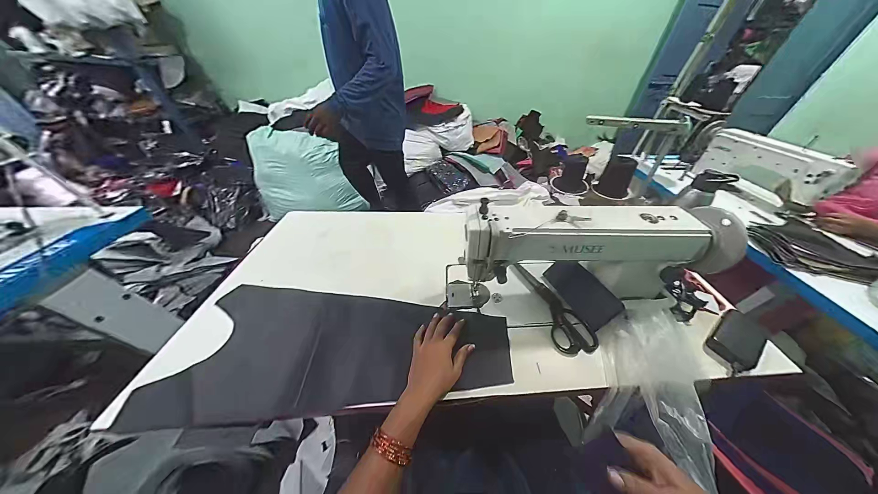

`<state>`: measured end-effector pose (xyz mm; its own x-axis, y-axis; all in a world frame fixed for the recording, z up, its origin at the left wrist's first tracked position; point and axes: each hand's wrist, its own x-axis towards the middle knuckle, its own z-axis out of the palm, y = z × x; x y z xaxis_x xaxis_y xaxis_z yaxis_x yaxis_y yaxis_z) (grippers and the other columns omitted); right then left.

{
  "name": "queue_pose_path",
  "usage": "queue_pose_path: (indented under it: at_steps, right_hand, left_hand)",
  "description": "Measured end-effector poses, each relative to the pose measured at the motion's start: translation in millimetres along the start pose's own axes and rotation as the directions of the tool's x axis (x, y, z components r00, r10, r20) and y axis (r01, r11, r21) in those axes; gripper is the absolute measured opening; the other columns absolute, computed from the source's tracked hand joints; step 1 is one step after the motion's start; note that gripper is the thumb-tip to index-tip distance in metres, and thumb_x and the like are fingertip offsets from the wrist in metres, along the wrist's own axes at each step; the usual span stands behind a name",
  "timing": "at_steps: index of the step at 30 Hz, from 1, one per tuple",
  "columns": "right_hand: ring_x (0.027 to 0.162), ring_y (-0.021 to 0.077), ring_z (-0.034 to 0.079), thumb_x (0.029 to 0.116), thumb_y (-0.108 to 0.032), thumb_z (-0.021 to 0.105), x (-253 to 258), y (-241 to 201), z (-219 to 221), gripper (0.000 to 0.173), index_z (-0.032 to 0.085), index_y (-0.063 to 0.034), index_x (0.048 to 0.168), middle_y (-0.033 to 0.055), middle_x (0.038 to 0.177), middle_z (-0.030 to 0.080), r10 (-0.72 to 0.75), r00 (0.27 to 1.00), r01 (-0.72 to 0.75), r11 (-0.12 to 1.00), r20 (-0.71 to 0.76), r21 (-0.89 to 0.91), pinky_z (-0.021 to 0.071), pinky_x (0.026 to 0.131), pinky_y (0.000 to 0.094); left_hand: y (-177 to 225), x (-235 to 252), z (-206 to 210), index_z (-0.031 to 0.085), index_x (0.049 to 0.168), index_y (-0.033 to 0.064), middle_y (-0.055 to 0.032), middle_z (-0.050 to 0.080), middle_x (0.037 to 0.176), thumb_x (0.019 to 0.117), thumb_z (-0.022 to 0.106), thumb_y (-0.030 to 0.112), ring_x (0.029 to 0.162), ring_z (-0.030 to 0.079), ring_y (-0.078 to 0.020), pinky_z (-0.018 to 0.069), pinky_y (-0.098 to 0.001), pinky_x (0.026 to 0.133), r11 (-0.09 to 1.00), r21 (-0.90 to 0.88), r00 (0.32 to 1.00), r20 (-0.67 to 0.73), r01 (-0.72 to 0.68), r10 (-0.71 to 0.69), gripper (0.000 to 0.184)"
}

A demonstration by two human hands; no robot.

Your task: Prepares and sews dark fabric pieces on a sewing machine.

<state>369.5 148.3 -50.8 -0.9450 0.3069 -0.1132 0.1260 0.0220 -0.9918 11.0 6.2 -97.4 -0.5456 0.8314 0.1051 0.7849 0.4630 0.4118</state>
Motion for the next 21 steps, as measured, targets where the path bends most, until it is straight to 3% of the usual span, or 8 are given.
queue_pose_path:
  at_steps: [4, 6, 8, 10, 11, 14, 16, 21]
  right_hand:
    - [0.067, 0.0072, 0.067, 0.098, -0.015, 0.06, 80.7, -24.9, 24.7, 0.029, 0.064, -0.0031, 0.124, 0.0047, 0.106, 0.072, -0.072, 0.977, 0.006, 0.952, -0.202, -0.306, 0.0575, 0.056, 0.0251]
    - [0.086, 0.0105, 0.071, 0.0998, -0.009, 0.056, 117.5, -27.6, 30.9, 0.034, 0.063, -0.0023, 0.132, 0.0092, 0.118, 0.073, -0.23, 0.949, 0.089, 0.854, -0.217, -0.513, 0.059, 0.071, 0.0279]
    - [0.111, 0.0232, 0.072, 0.0973, 0.0, 0.052, 153.4, -21.2, 33.5, 0.038, 0.067, -0.002, 0.133, 0.0127, 0.126, 0.072, -0.437, 0.882, 0.201, 0.691, -0.179, -0.694, 0.0575, 0.095, 0.0434]
    - [0.114, 0.0352, 0.071, 0.0922, 0.006, 0.051, 187.6, -6.2, 34.3, 0.042, 0.071, -0.0023, 0.128, 0.0151, 0.127, 0.072, -0.628, 0.764, 0.259, 0.509, -0.149, -0.821, 0.056, 0.096, 0.0555]
    - [0.115, 0.0394, 0.07, 0.0901, 0.01, 0.051, 200.9, 1.5, 33.6, 0.044, 0.071, -0.0023, 0.128, 0.0169, 0.129, 0.07, -0.654, 0.744, 0.252, 0.467, -0.139, -0.848, 0.055, 0.096, 0.0584]
    - [0.123, 0.0462, 0.064, 0.088, 0.015, 0.052, 220.1, 24.5, 33.1, 0.047, 0.07, -0.0009, 0.129, 0.0235, 0.136, 0.065, -0.626, 0.775, 0.24, 0.422, -0.089, -0.874, 0.0503, 0.103, 0.061]
    - [0.129, 0.0499, 0.058, 0.0899, 0.015, 0.05, 221.5, 33.4, 32.2, 0.048, 0.068, 0.0006, 0.132, 0.0266, 0.14, 0.06, -0.574, 0.818, 0.244, 0.409, -0.041, -0.879, 0.0446, 0.109, 0.0622]
    - [0.137, 0.0501, 0.05, 0.0955, 0.009, 0.048, 222.8, 31.9, 30.1, 0.046, 0.064, -0.0017, 0.138, 0.021, 0.148, 0.056, -0.471, 0.882, 0.207, 0.41, -0.011, -0.888, 0.0384, 0.113, 0.0639]
  left_hand:
    - [-12.0, -7.3, -10.9, 0.054, 0.151, 0.0232, -0.0076, 0.044, 0.161, 0.1038, 0.046, 0.053, 0.154, 0.03, -0.0334, 0.0188, -0.0619, 0.123, 1.0, 0.023, 0.998, 0.056, 0.008, -0.009, 0.056]
    - [-16.4, -9.4, -14.6, 0.052, 0.152, 0.0239, -0.0081, 0.042, 0.162, 0.1041, 0.046, 0.053, 0.154, 0.029, -0.0335, 0.0187, -0.0628, 0.123, 1.0, 0.028, 0.998, 0.067, 0.013, -0.014, 0.057]
    - [-15.6, -8.7, -15.4, 0.05, 0.153, 0.0239, -0.0085, 0.041, 0.163, 0.1046, 0.046, 0.052, 0.155, 0.028, -0.0339, 0.0183, -0.064, 0.122, 0.999, 0.038, 0.996, 0.079, 0.027, -0.03, 0.057]
    - [-11.0, -5.5, -16.7, 0.046, 0.156, 0.024, -0.0079, 0.038, 0.165, 0.1054, 0.044, 0.051, 0.156, 0.025, -0.0339, 0.0158, -0.0641, 0.123, 0.997, 0.055, 0.99, 0.122, 0.062, -0.068, 0.057]
    - [-6.9, -3.1, -19.2, 0.044, 0.157, 0.0229, -0.0085, 0.036, 0.165, 0.1056, 0.045, 0.049, 0.156, 0.023, -0.0347, 0.0141, -0.0653, 0.123, 0.995, 0.057, 0.984, 0.152, 0.085, -0.093, 0.057]
    - [12.3, 3.2, -26.2, 0.045, 0.156, 0.0188, -0.011, 0.036, 0.165, 0.1043, 0.051, 0.037, 0.157, 0.019, -0.0388, 0.0091, -0.0719, 0.121, 0.989, 0.082, 0.969, 0.208, 0.122, -0.136, 0.055]
    - [18.6, 5.4, -15.8, 0.055, 0.149, 0.0164, -0.0094, 0.042, 0.162, 0.1013, 0.055, 0.024, 0.156, 0.023, -0.0377, 0.012, -0.0725, 0.12, 0.997, 0.069, 0.989, 0.145, 0.025, -0.035, 0.048]
    - [20.0, 12.0, 11.9, 0.054, 0.149, 0.011, -0.0076, 0.047, 0.159, 0.1018, 0.045, 0.008, 0.153, 0.033, -0.0336, 0.022, -0.0655, 0.122, 0.992, -0.028, 0.988, 0.088, -0.122, 0.124, 0.049]
